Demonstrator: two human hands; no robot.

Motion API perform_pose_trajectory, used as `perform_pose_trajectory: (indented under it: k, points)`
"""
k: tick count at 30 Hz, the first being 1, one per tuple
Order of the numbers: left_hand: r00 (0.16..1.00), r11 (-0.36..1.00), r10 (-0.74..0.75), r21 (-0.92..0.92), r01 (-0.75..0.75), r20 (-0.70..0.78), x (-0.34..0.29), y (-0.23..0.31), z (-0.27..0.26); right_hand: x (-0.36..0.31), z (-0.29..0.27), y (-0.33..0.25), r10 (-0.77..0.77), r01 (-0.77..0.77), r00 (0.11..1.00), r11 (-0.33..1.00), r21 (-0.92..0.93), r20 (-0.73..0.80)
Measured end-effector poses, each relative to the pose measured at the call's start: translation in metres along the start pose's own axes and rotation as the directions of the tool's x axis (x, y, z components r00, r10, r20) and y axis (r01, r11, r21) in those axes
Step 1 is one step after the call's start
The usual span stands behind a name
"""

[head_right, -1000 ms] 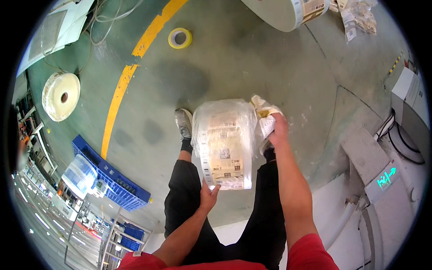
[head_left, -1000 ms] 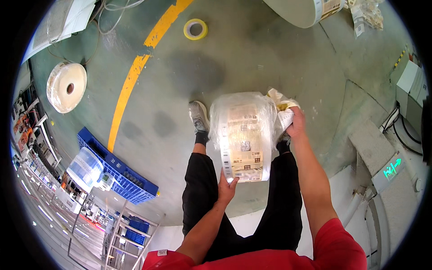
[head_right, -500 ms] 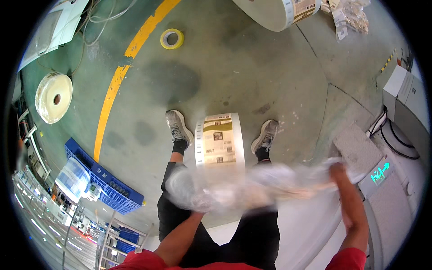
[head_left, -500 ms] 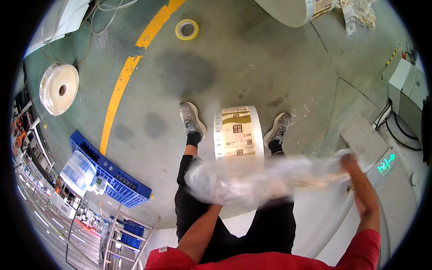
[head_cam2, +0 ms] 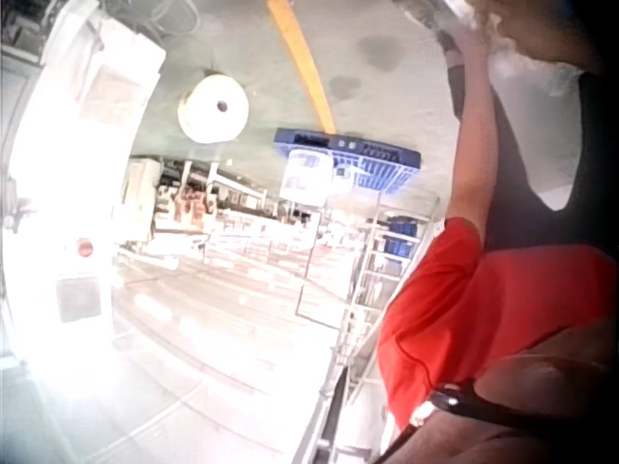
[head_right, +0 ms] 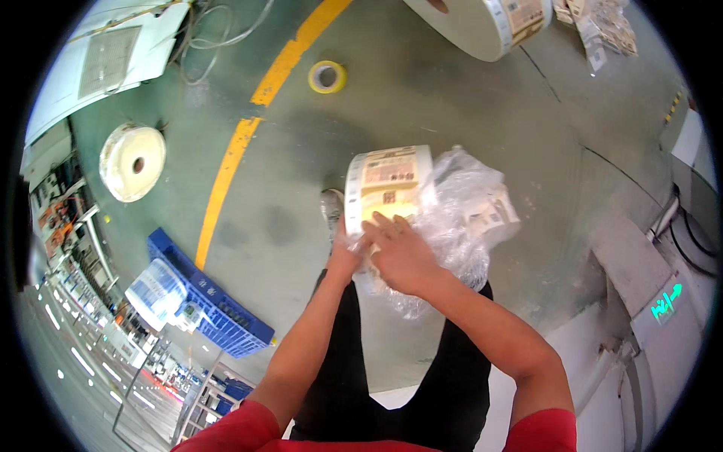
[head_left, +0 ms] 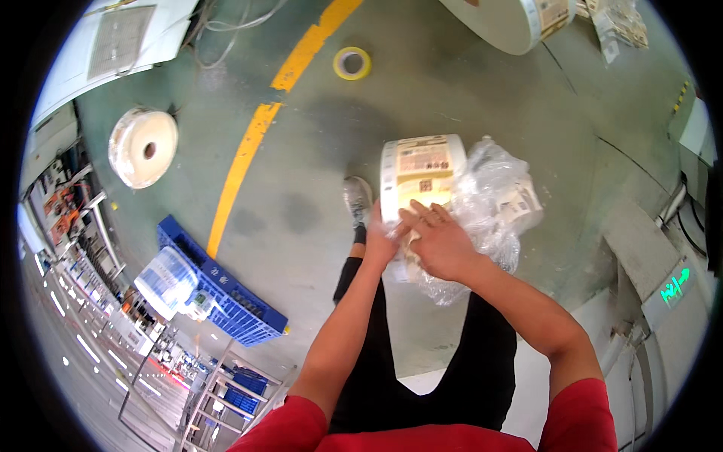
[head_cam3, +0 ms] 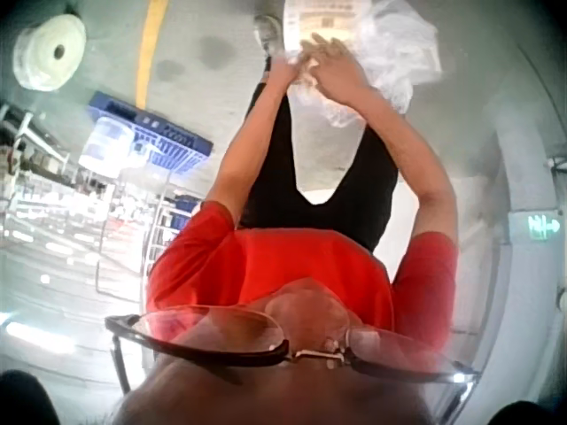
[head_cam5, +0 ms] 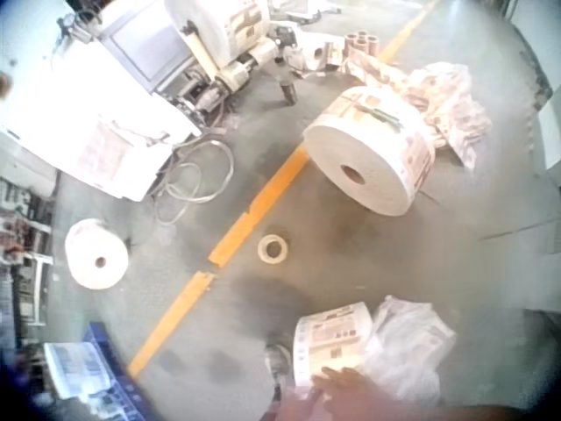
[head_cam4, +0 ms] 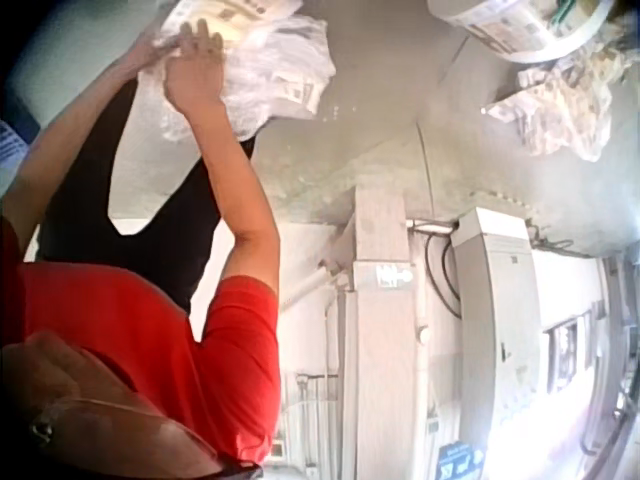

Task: The person unwraps a roll of labels, cuts off excess material with a blade, secures the roll with yellow tape, and then gathers loose labels into a plastic bag.

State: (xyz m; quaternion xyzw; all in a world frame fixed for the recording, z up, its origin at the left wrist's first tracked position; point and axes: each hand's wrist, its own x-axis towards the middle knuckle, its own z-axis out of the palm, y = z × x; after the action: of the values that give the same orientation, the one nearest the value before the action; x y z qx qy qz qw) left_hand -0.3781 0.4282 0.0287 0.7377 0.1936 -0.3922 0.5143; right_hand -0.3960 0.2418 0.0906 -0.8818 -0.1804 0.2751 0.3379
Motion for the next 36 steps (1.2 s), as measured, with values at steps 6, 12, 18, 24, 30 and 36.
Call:
perform_pose_trajectory:
  k: [6, 12, 18, 24, 30, 36]
  points:
    - [0.991, 0.947, -0.11, -0.295, 0.128, 0.075, 0.085, 0.037, -0.031, -0.044, -0.053, 0.025, 0.316, -0.395, 0.918, 0.781, 0.485, 0.239]
    - [0.995, 0.976, 0.072, 0.213, -0.055, -0.073, 0.117, 0.098, -0.004, -0.248, -0.001, 0.193, 0.684, -0.546, 0.45, 0.72, -0.429, 0.575]
    - [0.976, 0.927, 0.181, 0.353, -0.126, -0.125, 0.069, 0.062, 0.009, -0.348, -0.015, 0.361, 0.957, -0.933, 0.289, 0.287, 0.216, -0.025]
    - [0.954, 0.953, 0.265, 0.186, -0.237, -0.142, -0.053, -0.041, 0.007, -0.258, -0.035, 0.305, 0.939, -0.455, 0.341, 0.135, 0.88, 0.033]
    - [0.999, 0.984, -0.05, 0.169, 0.052, -0.017, -0.15, -0.117, 0.036, -0.197, -0.048, 0.215, 0.716, 0.419, 0.679, -0.557, 0.717, 0.159]
    - [0.957, 0.889, -0.254, 0.355, 0.289, -0.141, -0.183, -0.13, 0.017, -0.392, -0.011, 0.177, 0.653, -0.861, 0.505, 0.433, 0.269, 0.564]
